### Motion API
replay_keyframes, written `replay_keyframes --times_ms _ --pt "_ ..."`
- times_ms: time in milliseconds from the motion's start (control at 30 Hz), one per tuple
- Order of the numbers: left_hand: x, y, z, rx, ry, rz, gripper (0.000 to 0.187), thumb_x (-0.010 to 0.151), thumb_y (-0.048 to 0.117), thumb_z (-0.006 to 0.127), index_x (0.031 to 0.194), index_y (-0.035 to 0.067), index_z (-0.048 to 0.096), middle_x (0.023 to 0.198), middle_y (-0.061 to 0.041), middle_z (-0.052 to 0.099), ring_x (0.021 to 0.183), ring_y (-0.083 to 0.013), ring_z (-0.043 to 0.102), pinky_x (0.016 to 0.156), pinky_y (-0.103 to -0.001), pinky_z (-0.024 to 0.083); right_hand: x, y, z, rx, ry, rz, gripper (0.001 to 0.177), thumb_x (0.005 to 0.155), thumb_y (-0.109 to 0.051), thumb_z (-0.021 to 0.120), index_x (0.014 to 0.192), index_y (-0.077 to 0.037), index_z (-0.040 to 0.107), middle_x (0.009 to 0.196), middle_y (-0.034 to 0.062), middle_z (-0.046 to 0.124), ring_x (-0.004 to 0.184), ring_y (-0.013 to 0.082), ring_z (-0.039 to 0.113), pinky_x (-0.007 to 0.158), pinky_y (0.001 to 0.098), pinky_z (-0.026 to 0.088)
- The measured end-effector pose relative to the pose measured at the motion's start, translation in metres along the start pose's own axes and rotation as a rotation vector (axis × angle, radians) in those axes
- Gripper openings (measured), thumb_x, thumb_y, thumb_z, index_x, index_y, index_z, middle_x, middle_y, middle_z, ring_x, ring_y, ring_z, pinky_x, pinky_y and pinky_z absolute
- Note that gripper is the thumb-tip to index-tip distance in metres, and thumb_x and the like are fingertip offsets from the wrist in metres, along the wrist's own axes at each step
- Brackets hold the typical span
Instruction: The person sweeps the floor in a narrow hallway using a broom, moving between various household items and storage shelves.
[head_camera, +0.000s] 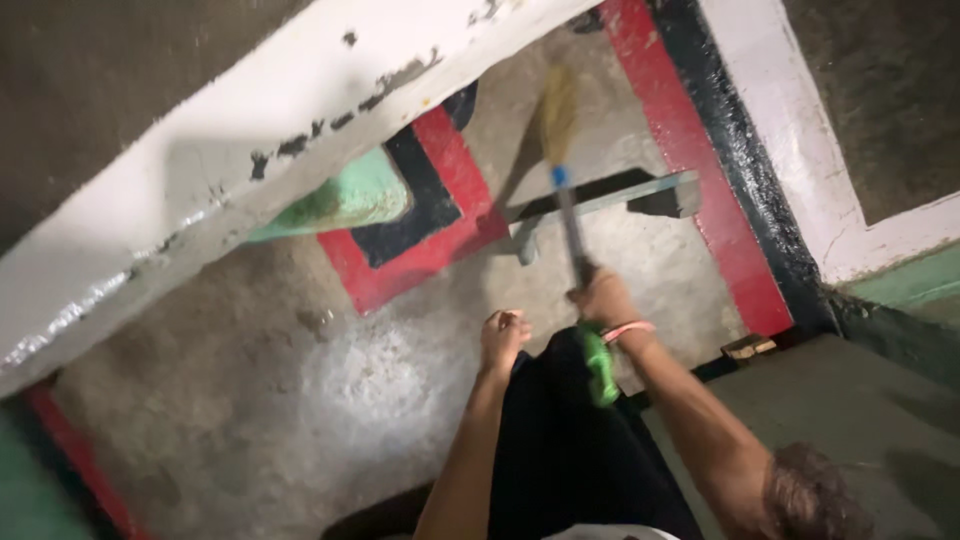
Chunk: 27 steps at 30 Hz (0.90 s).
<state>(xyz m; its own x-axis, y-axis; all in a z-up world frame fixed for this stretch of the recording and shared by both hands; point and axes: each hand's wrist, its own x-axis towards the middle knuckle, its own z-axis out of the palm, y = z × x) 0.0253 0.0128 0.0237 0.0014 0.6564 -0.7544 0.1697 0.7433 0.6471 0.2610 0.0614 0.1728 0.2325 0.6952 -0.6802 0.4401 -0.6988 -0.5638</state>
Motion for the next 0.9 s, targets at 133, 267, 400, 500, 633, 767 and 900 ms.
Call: replay_keyframes --times_ms 133,267,400,500,633,767,900 --pt "-0.004 0.046 -0.001 -0.100 0.010 -0.285 0.039 0.095 0.034 0.058 0.121 0.006 0.064 0.101 -0.011 0.073 0.084 -0.0211 0.071 0.059 -0.035 0.055 -0.044 -0.022 0.032 -0.189 -0.169 -0.122 0.074 0.075 -0.013 0.073 0.147 -0.012 0.052 0.082 0.0283 0.071 0.071 0.0409 0.070 0.059 0.0467 0.056" --pt "-0.005 0.074 0.009 -0.250 -0.142 -0.307 0.049 0.098 0.043 0.056 0.131 0.007 0.063 0.110 -0.012 0.070 0.096 -0.0232 0.070 0.063 -0.038 0.054 -0.073 -0.046 -0.028 0.227 -0.326 0.148 0.074 0.072 -0.015 0.074 0.144 -0.020 0.058 0.085 0.0287 0.070 0.078 0.0488 0.070 0.062 0.0491 0.055" --pt "-0.001 0.096 0.035 -0.209 -0.229 -0.327 0.043 0.095 0.039 0.059 0.130 0.012 0.059 0.113 -0.008 0.071 0.098 -0.0221 0.070 0.076 -0.040 0.055 -0.075 -0.030 -0.036 0.332 -0.209 0.205 0.073 0.073 -0.015 0.065 0.146 -0.018 0.058 0.079 0.0273 0.073 0.074 0.0456 0.074 0.063 0.0471 0.059" --pt "-0.002 0.094 0.049 -0.172 -0.231 -0.325 0.041 0.097 0.039 0.059 0.127 0.011 0.060 0.111 -0.008 0.069 0.095 -0.0212 0.068 0.079 -0.042 0.054 -0.030 -0.005 0.008 0.226 0.182 -0.232 0.066 0.076 -0.016 0.069 0.140 -0.002 0.058 0.087 0.0284 0.071 0.084 0.0379 0.076 0.070 0.0424 0.059" --pt "0.002 0.095 0.049 -0.098 -0.199 -0.243 0.040 0.099 0.038 0.055 0.125 0.008 0.063 0.104 -0.009 0.067 0.091 -0.0214 0.066 0.078 -0.045 0.056 0.008 -0.003 0.032 0.073 0.022 -0.200 0.047 0.082 -0.022 0.071 0.126 -0.004 0.071 0.087 0.0259 0.073 0.082 0.0392 0.072 0.070 0.0451 0.055" --pt "-0.002 0.105 0.033 -0.070 -0.232 -0.320 0.037 0.100 0.036 0.053 0.126 0.012 0.062 0.106 -0.009 0.072 0.095 -0.0221 0.070 0.085 -0.043 0.054 -0.014 -0.022 -0.026 0.477 -0.254 0.118 0.074 0.074 -0.011 0.075 0.145 -0.008 0.055 0.074 0.0142 0.073 0.059 0.0257 0.068 0.053 0.0389 0.055" --pt "0.007 0.107 0.042 0.073 -0.273 -0.214 0.041 0.099 0.035 0.052 0.129 0.009 0.063 0.111 -0.011 0.076 0.099 -0.0224 0.074 0.089 -0.042 0.056 -0.070 -0.010 -0.077 0.972 -0.351 0.159 0.074 0.082 -0.008 0.066 0.153 -0.017 0.049 0.064 0.0053 0.060 0.047 0.0142 0.055 0.042 0.0302 0.046"
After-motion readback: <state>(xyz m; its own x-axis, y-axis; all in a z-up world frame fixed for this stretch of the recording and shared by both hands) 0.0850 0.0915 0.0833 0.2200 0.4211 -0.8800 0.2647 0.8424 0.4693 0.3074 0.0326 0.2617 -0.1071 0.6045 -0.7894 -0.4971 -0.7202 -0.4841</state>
